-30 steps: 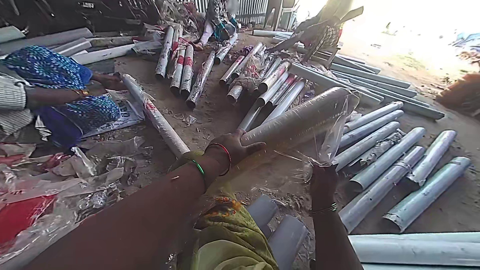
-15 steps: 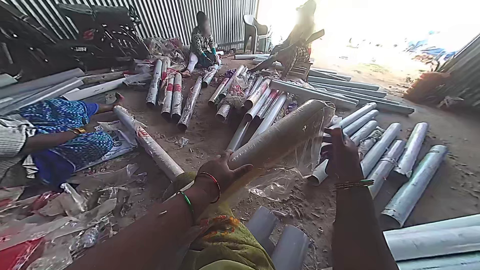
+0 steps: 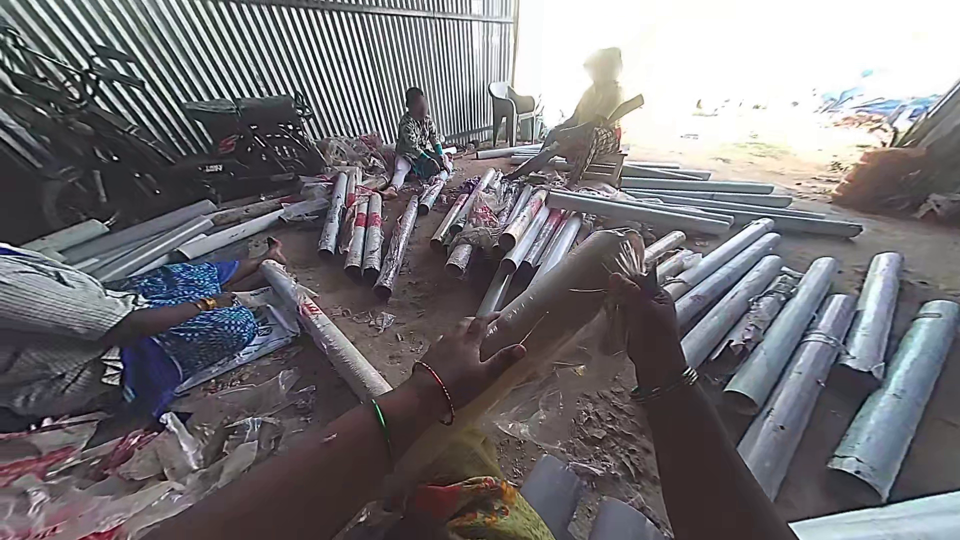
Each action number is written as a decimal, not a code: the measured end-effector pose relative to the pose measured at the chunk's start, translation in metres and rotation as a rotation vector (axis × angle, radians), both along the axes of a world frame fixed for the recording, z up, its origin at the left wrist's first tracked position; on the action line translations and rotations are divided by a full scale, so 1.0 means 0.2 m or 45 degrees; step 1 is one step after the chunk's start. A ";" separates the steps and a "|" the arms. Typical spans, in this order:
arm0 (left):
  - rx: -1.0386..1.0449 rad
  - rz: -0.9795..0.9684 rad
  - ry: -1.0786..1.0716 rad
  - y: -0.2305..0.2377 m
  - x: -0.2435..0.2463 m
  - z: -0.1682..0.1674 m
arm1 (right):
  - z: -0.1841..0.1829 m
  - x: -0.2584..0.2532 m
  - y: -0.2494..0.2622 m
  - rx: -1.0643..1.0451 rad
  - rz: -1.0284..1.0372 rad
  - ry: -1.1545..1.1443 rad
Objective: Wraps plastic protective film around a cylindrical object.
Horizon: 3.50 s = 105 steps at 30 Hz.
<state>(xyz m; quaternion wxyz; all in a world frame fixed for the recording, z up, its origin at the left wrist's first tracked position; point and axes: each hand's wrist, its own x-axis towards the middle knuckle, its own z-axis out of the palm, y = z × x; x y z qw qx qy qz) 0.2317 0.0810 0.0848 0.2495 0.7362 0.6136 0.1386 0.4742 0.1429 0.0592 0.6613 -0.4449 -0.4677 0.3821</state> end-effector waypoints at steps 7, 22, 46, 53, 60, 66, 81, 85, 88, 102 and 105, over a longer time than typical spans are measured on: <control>-0.163 0.035 -0.098 0.31 0.13 0.05 | -0.02 -0.12 0.03 0.068 0.104 0.178; -0.194 0.105 -0.268 0.45 0.30 -0.08 | -0.37 0.08 -0.05 0.103 0.340 0.150; -0.154 0.079 -0.395 0.43 0.16 -0.09 | -1.25 0.24 -0.24 -0.582 0.265 0.176; -0.016 -0.007 -0.317 0.33 0.11 -0.08 | -0.99 0.20 -0.43 -0.349 -0.024 -0.064; 0.069 -0.047 0.029 0.04 -0.17 -0.27 | -0.63 -0.15 -0.59 0.340 0.284 -1.111; -0.200 0.190 -0.121 -0.18 -0.56 -0.44 | -0.47 -0.47 -0.59 0.306 0.473 -1.555; -0.333 0.196 -0.398 -0.16 -0.74 -0.42 | -0.33 -0.85 -0.60 0.265 0.484 -1.967; -0.381 0.198 -0.625 -0.13 -0.80 -0.45 | -0.31 -1.00 -0.59 0.186 0.400 -2.097; -0.440 0.203 -0.755 -0.13 -0.85 -0.44 | -0.31 -1.09 -0.57 0.182 0.383 -2.136; -0.180 0.262 -0.240 -0.11 -0.83 -0.31 | -0.28 -1.12 -0.38 0.662 0.558 -2.021; -0.146 0.317 -0.235 -0.07 -0.84 -0.35 | -0.28 -1.12 -0.37 0.746 0.565 -2.016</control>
